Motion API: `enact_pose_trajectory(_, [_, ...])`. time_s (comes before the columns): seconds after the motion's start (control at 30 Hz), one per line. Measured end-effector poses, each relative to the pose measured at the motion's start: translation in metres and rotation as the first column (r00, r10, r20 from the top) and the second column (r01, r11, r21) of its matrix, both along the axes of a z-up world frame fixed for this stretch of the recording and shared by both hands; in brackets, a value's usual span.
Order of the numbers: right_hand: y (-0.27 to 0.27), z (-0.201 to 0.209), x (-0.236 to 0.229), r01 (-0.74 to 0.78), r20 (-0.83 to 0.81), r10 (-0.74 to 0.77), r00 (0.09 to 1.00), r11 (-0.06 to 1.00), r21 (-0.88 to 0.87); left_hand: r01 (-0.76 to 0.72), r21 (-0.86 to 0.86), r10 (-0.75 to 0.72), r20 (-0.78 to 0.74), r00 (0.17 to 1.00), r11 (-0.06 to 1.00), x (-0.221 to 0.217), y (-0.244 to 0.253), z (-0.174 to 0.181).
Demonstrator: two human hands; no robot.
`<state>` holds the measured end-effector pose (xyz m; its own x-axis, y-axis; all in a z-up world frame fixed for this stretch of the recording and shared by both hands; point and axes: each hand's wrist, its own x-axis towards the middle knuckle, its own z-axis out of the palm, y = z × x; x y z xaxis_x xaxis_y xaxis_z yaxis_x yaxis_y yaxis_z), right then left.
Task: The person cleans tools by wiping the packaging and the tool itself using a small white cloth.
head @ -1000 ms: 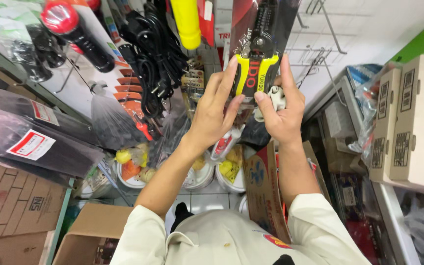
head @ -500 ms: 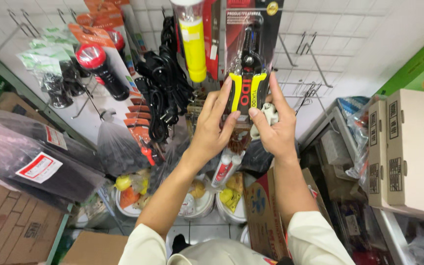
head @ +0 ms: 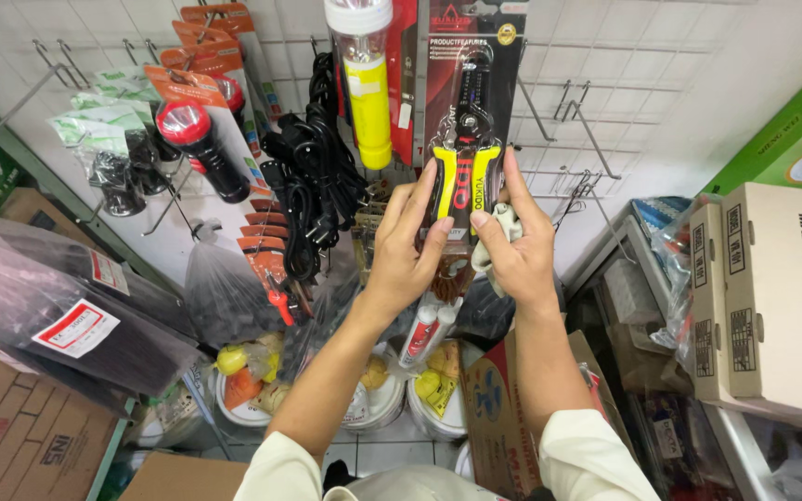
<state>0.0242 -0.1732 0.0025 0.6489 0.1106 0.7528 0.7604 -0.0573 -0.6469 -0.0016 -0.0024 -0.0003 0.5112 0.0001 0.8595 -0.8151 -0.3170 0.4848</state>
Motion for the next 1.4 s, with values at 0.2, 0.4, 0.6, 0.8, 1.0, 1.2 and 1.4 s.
enact_pose_trajectory(0.2, [0.0,0.003,-0.001,-0.018,-0.015,0.018,1.0,0.999,0.03,0.009,-0.018,-0.009,-0.012,1.0,1.0,0.002,-0.002,0.001])
enact_pose_trajectory(0.4, [-0.009,-0.022,0.001,0.038,0.025,-0.038,0.999,0.999,-0.01,0.091,-0.095,-0.1,-0.091,0.991,0.991,0.001,0.001,-0.003])
enact_pose_trajectory(0.6, [-0.022,-0.101,-0.025,-0.128,-0.111,0.135,0.985,0.989,0.068,0.684,-0.499,-0.783,0.018,0.622,0.532,0.01,0.008,-0.001])
enact_pose_trajectory(0.8, [-0.034,-0.156,-0.042,-0.224,-0.319,0.254,0.913,0.966,0.128,0.674,-0.738,-0.964,0.189,0.188,-0.014,0.02,-0.001,-0.003])
enact_pose_trajectory(1.0, [-0.047,-0.151,-0.062,-0.357,-0.313,0.358,0.88,0.932,0.061,0.652,-0.758,-0.961,0.161,0.225,0.025,0.023,-0.007,-0.011])
enact_pose_trajectory(1.2, [-0.039,-0.15,-0.073,-0.037,-0.071,0.019,0.997,0.964,-0.263,0.623,-0.781,-0.945,0.177,0.275,0.035,0.02,-0.01,-0.017])
enact_pose_trajectory(1.4, [-0.032,-0.146,-0.075,0.137,0.146,-0.094,0.985,0.937,-0.32,0.641,-0.764,-0.938,0.16,0.307,0.08,0.021,-0.007,-0.018])
